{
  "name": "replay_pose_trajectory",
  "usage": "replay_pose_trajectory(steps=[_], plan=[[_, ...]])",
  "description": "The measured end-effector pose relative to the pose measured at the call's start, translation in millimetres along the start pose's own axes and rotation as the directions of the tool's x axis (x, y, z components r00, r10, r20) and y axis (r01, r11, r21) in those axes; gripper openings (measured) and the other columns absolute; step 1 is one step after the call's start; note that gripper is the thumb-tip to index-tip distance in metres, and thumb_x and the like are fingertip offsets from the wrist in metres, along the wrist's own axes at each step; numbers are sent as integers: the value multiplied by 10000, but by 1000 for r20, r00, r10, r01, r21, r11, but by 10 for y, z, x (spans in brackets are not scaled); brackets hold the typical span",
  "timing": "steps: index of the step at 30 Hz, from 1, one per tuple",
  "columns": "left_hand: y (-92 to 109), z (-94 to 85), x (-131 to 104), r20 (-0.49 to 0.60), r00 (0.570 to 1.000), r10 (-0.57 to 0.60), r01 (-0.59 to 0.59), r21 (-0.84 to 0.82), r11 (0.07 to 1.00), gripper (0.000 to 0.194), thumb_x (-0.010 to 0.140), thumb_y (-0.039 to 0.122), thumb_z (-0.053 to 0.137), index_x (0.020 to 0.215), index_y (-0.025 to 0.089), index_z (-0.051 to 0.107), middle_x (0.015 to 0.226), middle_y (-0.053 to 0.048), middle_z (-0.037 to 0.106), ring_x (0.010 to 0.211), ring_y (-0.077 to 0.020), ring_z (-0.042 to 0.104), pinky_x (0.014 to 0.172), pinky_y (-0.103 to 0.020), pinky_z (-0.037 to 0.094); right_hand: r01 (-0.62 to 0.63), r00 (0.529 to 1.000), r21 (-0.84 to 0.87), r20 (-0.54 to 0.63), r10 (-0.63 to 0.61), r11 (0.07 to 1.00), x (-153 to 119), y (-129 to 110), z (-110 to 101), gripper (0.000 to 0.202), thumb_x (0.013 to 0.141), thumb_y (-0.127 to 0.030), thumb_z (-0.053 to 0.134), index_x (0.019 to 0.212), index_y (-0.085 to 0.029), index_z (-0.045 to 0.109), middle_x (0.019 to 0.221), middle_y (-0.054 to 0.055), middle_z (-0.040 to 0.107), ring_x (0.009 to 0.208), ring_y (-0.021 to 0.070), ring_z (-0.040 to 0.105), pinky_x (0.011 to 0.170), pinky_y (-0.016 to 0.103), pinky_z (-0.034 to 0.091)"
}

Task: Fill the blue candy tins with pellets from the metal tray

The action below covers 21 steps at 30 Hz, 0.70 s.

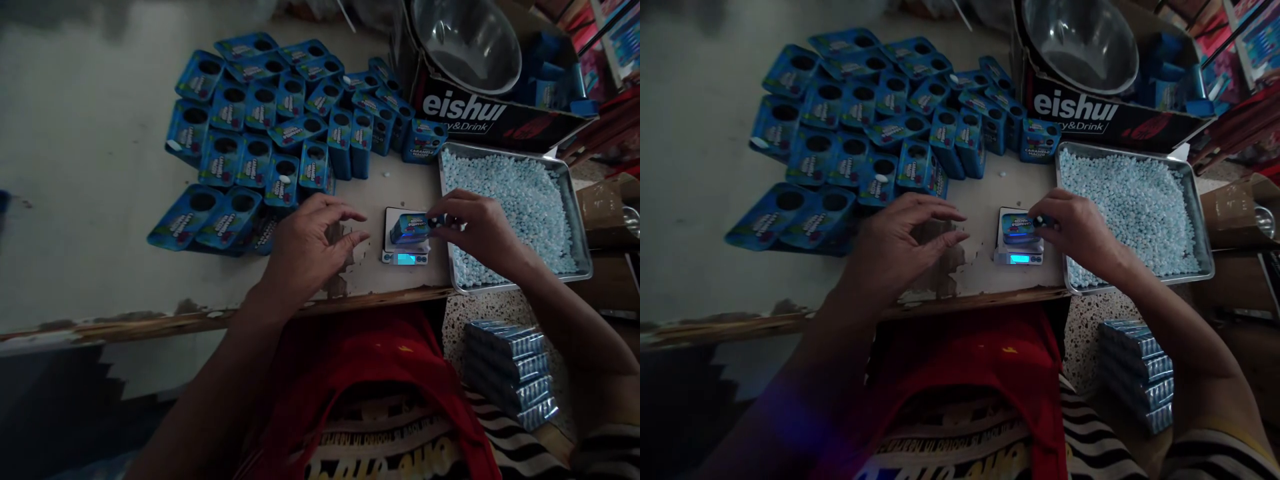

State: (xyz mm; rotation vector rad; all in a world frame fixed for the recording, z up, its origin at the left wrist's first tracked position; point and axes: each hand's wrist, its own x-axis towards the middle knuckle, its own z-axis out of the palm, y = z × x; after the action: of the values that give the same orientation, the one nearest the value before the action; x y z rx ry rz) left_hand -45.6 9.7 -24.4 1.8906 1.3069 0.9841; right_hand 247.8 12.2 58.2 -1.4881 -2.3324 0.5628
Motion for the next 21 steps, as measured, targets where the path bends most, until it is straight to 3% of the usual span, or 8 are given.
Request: replay_pose_trajectory(steps=[3,7,11,15,18,21], plan=[[-5,-9,-3,0,1000,-4,4,-5,1000,165,944,330,798,1092,270,838,1206,-67,781,1130,-274,746,952,-396,644,-63,997,67,-50,67,996,60,10,1,102,879,-208,832,972,-220,870,960,51,796,790,172,679,752,331,544],[16,-36,-27,2,1000,-3,3,-6,1000,204,977,400,762,1101,253,830,1198,-69,780,1133,-271,743,1003,-420,639,-170,969,310,-119,216,935,85,191,-94,105,835,-273,891,897,-196,855,835,31,769,723,156,654,693,319,538],[-25,-26,-75,32,998,-55,55,1,998,163,963,392,770,1084,293,819,1190,-49,776,1118,-290,744,982,-416,637,-303,920,444,-94,381,843,-195,454,-121,197,867,-351,853,990,-198,865,809,21,752,688,142,615,657,308,497],[-103,89,-113,85,991,-101,101,8,995,178,944,360,778,1095,284,833,1186,-62,781,1088,-288,753,849,-373,630,-373,924,176,-20,382,911,-551,505,183,188,934,-365,766,969,-211,869,774,26,697,686,160,587,702,340,475],[-114,170,-125,120,990,-77,74,29,997,206,941,337,777,1115,253,848,1179,-80,790,1110,-275,751,924,-377,627,-310,950,-121,-58,305,943,-630,449,451,193,988,-270,663,976,-211,846,881,80,705,811,220,640,786,377,493],[-103,164,-146,123,990,-68,61,55,997,209,940,329,781,1119,246,851,1180,-77,796,1137,-272,749,989,-369,618,-264,964,-239,-59,257,934,-595,446,548,212,980,-191,608,1026,-197,815,1013,141,724,952,279,669,866,415,521]])
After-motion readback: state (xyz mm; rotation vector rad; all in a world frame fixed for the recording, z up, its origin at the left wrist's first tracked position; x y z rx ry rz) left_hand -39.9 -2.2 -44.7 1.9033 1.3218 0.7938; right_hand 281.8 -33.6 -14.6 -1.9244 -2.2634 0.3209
